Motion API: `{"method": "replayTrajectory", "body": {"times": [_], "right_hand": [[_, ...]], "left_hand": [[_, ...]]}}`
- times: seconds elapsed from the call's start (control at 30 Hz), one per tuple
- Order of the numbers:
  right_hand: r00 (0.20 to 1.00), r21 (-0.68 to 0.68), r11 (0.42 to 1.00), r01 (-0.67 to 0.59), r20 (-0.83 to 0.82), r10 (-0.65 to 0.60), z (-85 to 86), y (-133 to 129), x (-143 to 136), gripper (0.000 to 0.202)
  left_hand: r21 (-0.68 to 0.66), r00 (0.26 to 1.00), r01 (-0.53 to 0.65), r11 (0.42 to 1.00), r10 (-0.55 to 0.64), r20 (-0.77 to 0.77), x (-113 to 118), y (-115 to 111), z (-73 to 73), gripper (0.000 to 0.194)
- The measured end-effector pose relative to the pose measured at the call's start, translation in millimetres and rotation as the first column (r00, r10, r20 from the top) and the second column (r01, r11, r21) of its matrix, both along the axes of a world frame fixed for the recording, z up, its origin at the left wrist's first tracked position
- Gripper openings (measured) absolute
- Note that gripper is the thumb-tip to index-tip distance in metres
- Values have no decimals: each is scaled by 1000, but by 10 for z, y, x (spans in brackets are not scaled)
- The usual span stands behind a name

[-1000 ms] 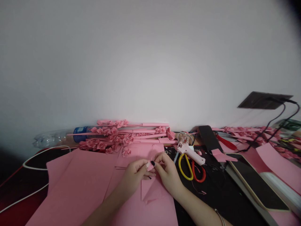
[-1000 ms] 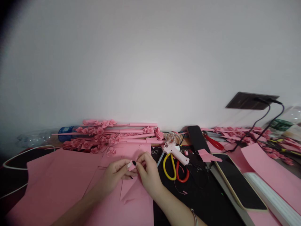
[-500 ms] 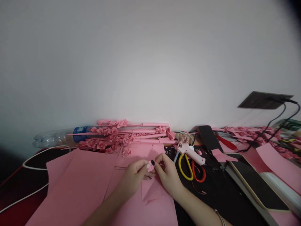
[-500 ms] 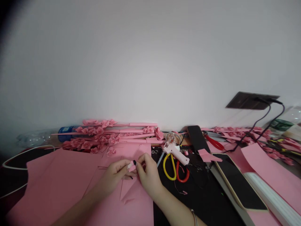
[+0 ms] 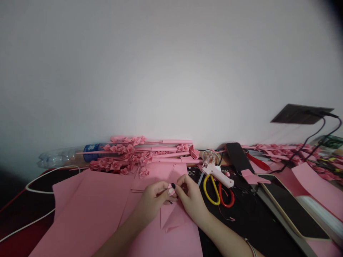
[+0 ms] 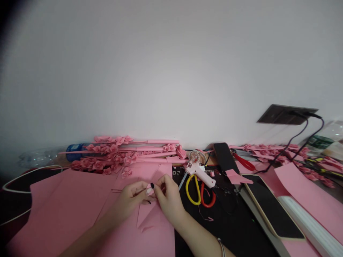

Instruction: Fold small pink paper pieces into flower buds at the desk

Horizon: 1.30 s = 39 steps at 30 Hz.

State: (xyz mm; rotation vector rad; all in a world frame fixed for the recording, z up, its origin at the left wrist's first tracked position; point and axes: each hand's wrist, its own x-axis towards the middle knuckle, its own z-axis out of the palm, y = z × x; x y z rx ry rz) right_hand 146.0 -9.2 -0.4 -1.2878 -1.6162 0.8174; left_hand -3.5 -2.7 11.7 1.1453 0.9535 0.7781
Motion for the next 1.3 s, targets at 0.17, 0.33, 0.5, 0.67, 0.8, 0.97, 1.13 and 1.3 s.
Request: {"method": "replayTrajectory", "body": {"times": [0.17,0.33,0.5,0.67,0.8,0.97,1.13,1.3], "right_hand": [[999,-36,999,-5,-46,3,11,15,16,23],[995,-54,994,-98,-30,96,32,6,17,22],[989,-9,992,-128,73,128,53,2,9,21],[980,13,986,-169,106,167,47,2,9,23],[976,12,985,-171,137,168,23,-10,16,21],[984,-13,989,-147,96,148,4,-29,22,20],[993,-29,993,-117,4,117,3,-27,19,23],[998,-32,998,-62,1,62,15,3,28,24]], "left_hand": [[-64,999,-45,997,44,-22,-1,15,71,31],[-82,999,-43,996,43,1,-17,39,68,31],[-80,1000,-19,997,20,15,-16,35,35,32],[-61,1000,-13,998,14,20,-3,29,6,30],[-33,1000,-6,999,6,22,3,19,3,25],[19,1000,11,1000,-11,-1,-4,14,-7,21],[96,998,37,995,-33,-45,-23,12,-26,20],[122,996,65,990,-57,-66,-25,13,-42,20]]}}
